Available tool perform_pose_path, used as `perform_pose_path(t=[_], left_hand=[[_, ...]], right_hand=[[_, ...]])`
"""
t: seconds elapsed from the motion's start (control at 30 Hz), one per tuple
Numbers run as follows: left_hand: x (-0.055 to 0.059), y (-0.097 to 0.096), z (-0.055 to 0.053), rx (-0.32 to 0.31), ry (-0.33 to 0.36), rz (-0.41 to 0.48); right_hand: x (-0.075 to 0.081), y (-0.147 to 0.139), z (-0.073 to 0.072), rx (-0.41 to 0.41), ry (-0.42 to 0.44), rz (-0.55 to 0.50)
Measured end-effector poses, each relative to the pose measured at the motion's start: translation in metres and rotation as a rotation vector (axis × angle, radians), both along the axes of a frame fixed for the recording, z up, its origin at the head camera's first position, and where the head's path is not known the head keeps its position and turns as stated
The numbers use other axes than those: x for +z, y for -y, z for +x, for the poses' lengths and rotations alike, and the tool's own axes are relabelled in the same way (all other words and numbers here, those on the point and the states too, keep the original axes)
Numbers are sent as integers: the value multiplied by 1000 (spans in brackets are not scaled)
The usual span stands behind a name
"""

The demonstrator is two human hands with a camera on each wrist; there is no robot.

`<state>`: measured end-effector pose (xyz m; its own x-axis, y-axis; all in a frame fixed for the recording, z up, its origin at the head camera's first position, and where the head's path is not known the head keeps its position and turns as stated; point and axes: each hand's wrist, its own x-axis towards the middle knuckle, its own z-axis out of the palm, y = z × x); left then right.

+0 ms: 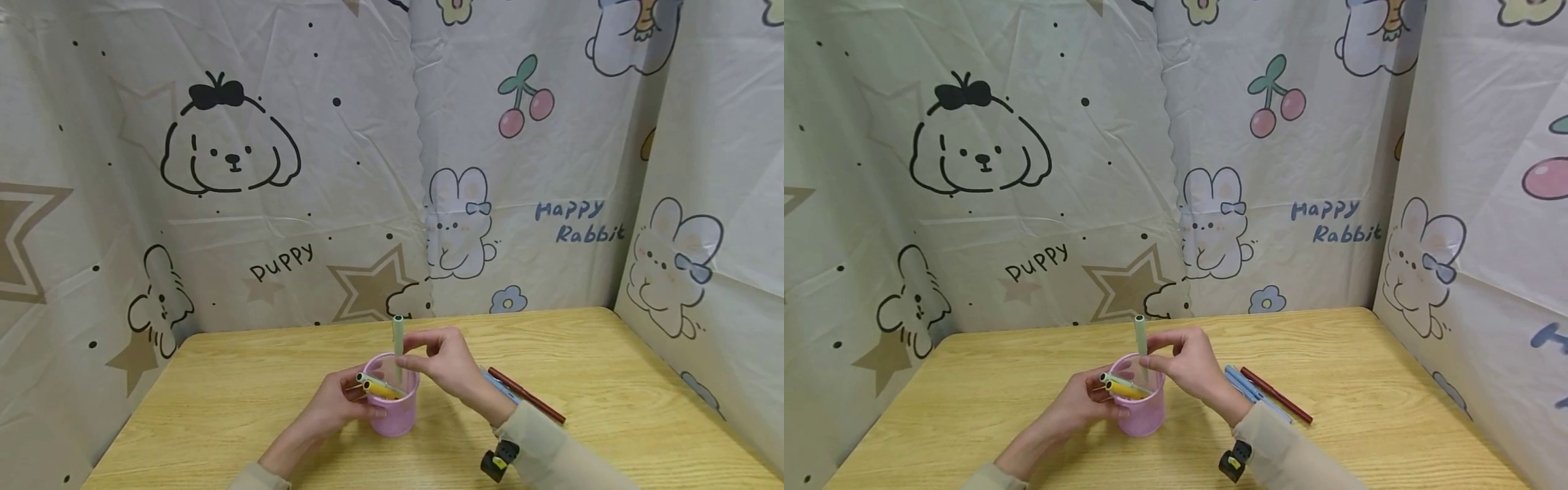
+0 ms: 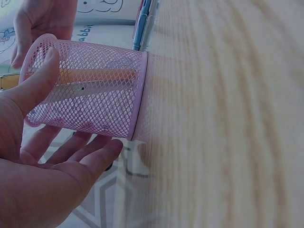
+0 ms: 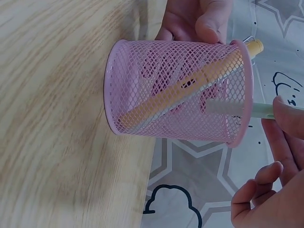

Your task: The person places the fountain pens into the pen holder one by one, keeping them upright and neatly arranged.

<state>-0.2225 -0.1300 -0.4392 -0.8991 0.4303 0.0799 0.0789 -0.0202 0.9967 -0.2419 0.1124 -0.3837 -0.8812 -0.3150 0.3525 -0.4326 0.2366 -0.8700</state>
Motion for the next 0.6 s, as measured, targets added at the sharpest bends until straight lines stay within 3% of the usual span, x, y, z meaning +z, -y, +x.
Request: perform_pose_path(t=[0.6], left_hand=[[0,0,1,-4,1,-6]], right_hand=[[-5,4,-1,-10,-45,55]])
